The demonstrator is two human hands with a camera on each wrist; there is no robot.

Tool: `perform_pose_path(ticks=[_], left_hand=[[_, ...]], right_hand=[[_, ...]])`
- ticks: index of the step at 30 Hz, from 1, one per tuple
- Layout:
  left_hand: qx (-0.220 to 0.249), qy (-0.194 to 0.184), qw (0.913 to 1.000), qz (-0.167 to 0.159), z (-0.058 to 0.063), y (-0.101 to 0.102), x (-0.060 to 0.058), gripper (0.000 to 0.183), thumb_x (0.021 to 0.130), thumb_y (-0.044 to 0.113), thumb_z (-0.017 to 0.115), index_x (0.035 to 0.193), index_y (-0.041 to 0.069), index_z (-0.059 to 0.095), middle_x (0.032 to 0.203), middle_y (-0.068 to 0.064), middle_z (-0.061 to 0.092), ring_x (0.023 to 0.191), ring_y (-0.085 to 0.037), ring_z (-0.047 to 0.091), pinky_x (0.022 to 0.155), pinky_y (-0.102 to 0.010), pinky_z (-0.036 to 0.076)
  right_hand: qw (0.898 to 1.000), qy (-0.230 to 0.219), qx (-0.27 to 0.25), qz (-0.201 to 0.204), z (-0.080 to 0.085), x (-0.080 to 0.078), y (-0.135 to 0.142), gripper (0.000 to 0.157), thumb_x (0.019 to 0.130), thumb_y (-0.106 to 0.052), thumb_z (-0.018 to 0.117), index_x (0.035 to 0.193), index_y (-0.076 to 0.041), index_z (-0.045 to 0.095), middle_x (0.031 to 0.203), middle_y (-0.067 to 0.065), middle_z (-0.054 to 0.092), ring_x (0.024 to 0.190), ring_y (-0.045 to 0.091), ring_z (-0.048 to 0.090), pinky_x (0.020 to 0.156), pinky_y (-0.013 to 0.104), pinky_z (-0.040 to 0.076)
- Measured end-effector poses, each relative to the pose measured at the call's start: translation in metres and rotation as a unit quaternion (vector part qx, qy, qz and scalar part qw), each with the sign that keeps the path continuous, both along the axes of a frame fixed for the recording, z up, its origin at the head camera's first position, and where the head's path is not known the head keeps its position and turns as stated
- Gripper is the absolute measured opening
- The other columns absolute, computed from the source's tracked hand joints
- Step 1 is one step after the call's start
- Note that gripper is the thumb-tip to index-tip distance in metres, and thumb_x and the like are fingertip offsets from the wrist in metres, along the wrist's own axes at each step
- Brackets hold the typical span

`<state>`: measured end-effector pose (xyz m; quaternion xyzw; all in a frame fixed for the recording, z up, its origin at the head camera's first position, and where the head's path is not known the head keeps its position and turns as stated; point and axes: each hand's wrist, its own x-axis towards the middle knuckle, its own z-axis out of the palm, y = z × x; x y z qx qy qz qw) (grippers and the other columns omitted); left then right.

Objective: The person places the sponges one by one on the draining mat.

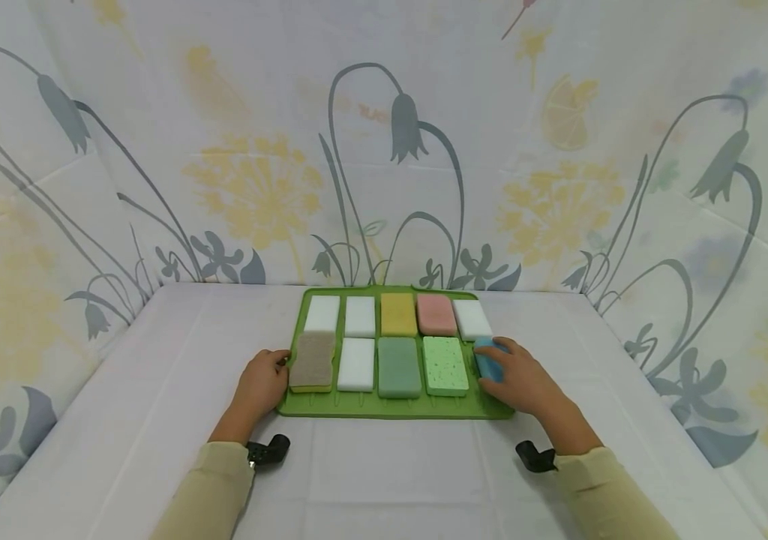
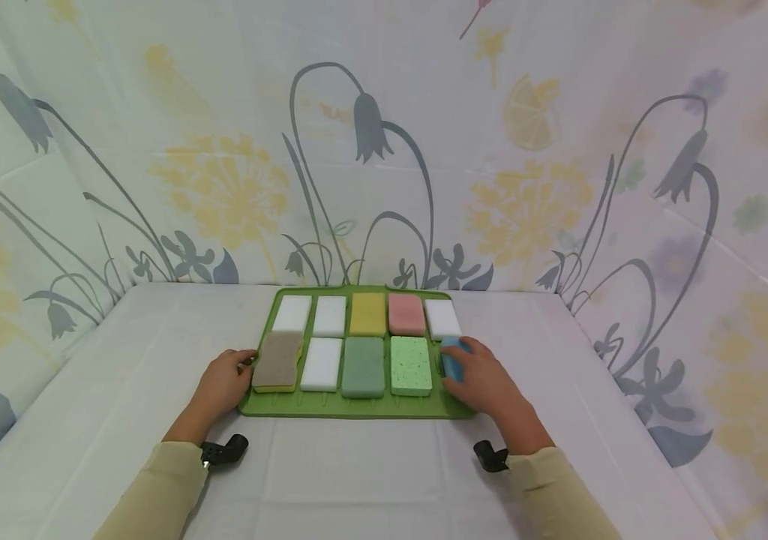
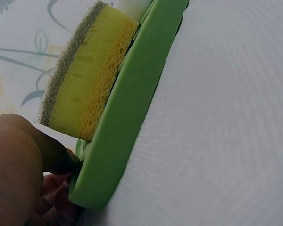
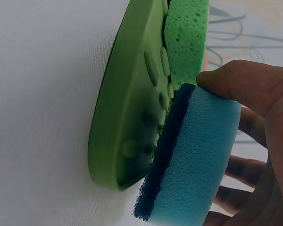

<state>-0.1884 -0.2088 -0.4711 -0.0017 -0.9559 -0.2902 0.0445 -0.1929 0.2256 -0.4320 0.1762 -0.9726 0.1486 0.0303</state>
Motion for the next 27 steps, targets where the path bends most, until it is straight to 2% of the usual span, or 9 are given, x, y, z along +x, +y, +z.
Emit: perform_pose_path(ticks=[11,27], left_hand=[[0.000,0.000,1.0000,-0.001,-0.001,0.000,0.001,0.038,0.096,0.008,0.046,0.130,-0.004,0.057,0.114,-0.022,0.061,0.101,-0.033,0.061,0.084,-0.047,0.051],[0.000,0.005,1.0000,-0.001,-0.001,0.000,0.000,0.037,0.096,0.008,0.046,0.129,-0.004,0.058,0.113,-0.021,0.062,0.102,-0.033,0.061,0.085,-0.047,0.051]], right_hand=[[1.000,-0.003,-0.006,0.006,-0.008,-0.008,-0.007,0.052,0.087,-0.028,0.068,0.135,-0.013,0.055,0.144,0.028,0.040,0.125,0.051,0.047,0.092,0.062,0.046],[1.000,-0.027,0.000,0.008,-0.007,-0.013,-0.013,0.056,0.086,-0.026,0.065,0.138,-0.012,0.052,0.145,0.028,0.038,0.127,0.051,0.044,0.093,0.062,0.045]])
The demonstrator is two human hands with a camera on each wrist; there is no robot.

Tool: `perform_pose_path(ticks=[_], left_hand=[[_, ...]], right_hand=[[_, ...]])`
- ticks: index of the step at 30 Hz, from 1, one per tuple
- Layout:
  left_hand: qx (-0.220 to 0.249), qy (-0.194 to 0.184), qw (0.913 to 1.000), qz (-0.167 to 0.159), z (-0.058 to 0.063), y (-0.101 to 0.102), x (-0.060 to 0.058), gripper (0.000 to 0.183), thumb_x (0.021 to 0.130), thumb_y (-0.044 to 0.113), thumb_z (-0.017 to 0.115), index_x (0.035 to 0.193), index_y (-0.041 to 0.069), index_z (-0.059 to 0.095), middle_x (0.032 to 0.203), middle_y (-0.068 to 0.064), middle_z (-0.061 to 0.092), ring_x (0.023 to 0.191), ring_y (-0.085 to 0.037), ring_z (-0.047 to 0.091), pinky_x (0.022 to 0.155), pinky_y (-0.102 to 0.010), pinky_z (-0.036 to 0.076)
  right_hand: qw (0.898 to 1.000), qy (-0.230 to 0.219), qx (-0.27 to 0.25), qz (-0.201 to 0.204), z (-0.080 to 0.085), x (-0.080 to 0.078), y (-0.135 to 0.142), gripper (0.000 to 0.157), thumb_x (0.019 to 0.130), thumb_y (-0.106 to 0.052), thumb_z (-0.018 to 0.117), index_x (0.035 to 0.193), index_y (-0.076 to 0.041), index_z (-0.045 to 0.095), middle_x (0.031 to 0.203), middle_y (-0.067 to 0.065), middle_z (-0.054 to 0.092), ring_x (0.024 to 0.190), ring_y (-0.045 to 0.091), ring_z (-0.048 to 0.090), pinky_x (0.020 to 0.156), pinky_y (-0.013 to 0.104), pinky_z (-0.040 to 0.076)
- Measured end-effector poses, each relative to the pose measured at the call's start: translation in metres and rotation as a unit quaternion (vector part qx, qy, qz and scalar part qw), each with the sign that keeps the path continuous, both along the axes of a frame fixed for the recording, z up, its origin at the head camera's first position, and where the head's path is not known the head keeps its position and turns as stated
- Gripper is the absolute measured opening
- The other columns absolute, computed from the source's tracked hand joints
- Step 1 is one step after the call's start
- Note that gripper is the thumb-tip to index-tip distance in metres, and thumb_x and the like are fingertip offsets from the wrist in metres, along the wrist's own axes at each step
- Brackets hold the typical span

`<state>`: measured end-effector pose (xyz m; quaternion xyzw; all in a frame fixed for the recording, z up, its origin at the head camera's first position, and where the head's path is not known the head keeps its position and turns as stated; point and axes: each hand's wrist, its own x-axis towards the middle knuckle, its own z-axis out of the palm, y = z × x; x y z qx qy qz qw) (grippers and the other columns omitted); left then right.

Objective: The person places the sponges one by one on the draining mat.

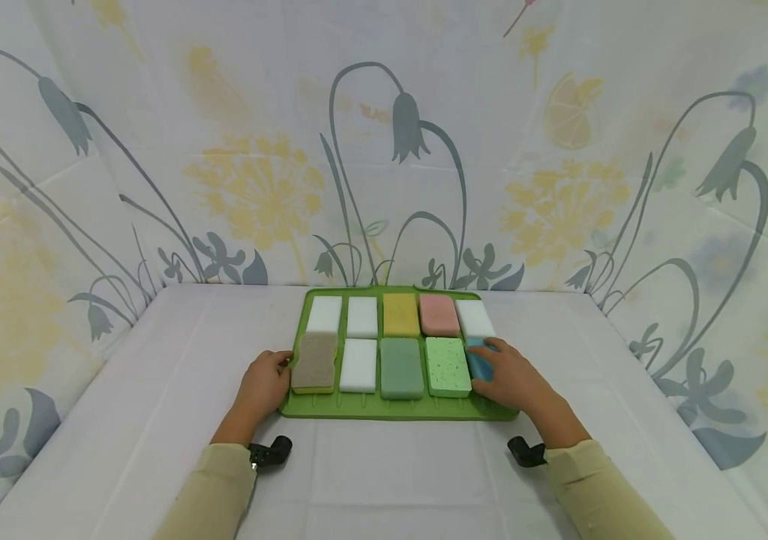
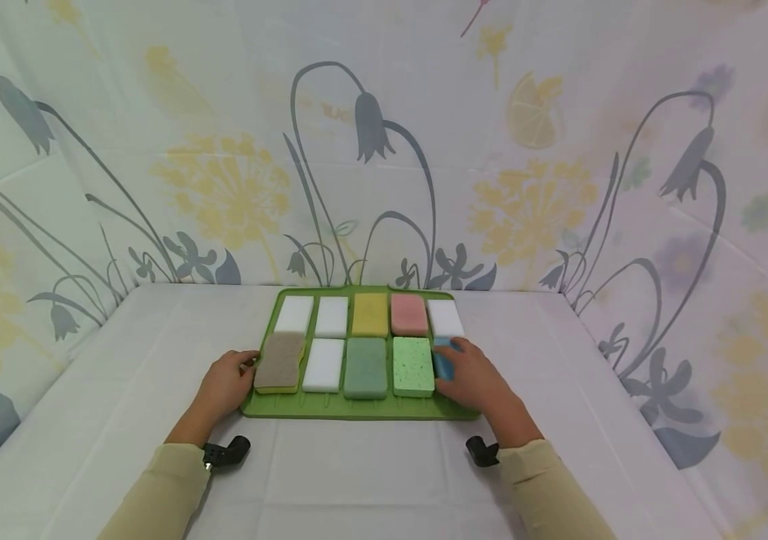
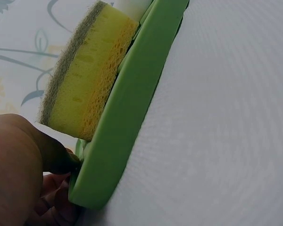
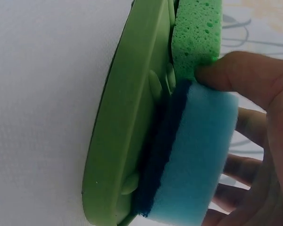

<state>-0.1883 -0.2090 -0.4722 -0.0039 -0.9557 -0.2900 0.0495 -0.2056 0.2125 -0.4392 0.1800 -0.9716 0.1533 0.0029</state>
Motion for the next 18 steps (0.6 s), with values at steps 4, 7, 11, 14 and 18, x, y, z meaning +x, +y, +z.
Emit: perform_pose_path(ticks=[4,7,11,14,18], left_hand=[[-0.005,0.002,1.0000,0.000,0.0009,-0.0003,0.0010,0.037,0.096,0.008,0.046,0.129,-0.004,0.058,0.113,-0.021,0.062,0.102,-0.034,0.061,0.085,-0.047,0.051],[-0.007,0.001,1.0000,0.001,0.0011,-0.0013,0.0013,0.037,0.096,0.008,0.046,0.129,-0.004,0.058,0.113,-0.021,0.062,0.102,-0.034,0.061,0.085,-0.047,0.051],[-0.006,-0.001,1.0000,0.001,0.0006,-0.0019,0.0012,0.037,0.096,0.008,0.046,0.129,-0.004,0.058,0.113,-0.021,0.062,0.102,-0.033,0.061,0.085,-0.047,0.051],[-0.008,-0.001,1.0000,0.001,-0.0002,-0.0021,0.0011,0.037,0.096,0.008,0.046,0.129,-0.004,0.058,0.113,-0.021,0.062,0.102,-0.034,0.061,0.085,-0.047,0.051],[-0.003,-0.004,1.0000,0.001,-0.0009,-0.0015,0.0018,0.037,0.096,0.008,0.046,0.129,-0.004,0.058,0.113,-0.021,0.062,0.102,-0.034,0.061,0.085,-0.047,0.051]], right_hand=[[1.000,-0.015,0.003,0.000,0.0002,0.0011,-0.0006,0.065,0.079,-0.024,0.067,0.141,-0.012,0.050,0.147,0.028,0.035,0.130,0.051,0.041,0.094,0.062,0.044],[1.000,-0.028,0.003,-0.005,0.0000,0.0022,-0.0022,0.071,0.076,-0.023,0.068,0.143,-0.012,0.047,0.149,0.028,0.032,0.133,0.051,0.037,0.096,0.062,0.043],[1.000,-0.028,0.010,-0.004,-0.0001,0.0032,-0.0041,0.072,0.076,-0.022,0.068,0.144,-0.011,0.046,0.150,0.028,0.031,0.133,0.051,0.036,0.097,0.061,0.043],[1.000,-0.025,0.014,-0.002,0.0008,0.0044,-0.0053,0.071,0.077,-0.021,0.067,0.144,-0.011,0.046,0.149,0.029,0.031,0.133,0.051,0.036,0.096,0.061,0.043],[1.000,-0.025,0.016,-0.001,0.0022,0.0059,-0.0058,0.071,0.077,-0.020,0.067,0.143,-0.011,0.046,0.148,0.029,0.032,0.133,0.051,0.036,0.096,0.062,0.043]])
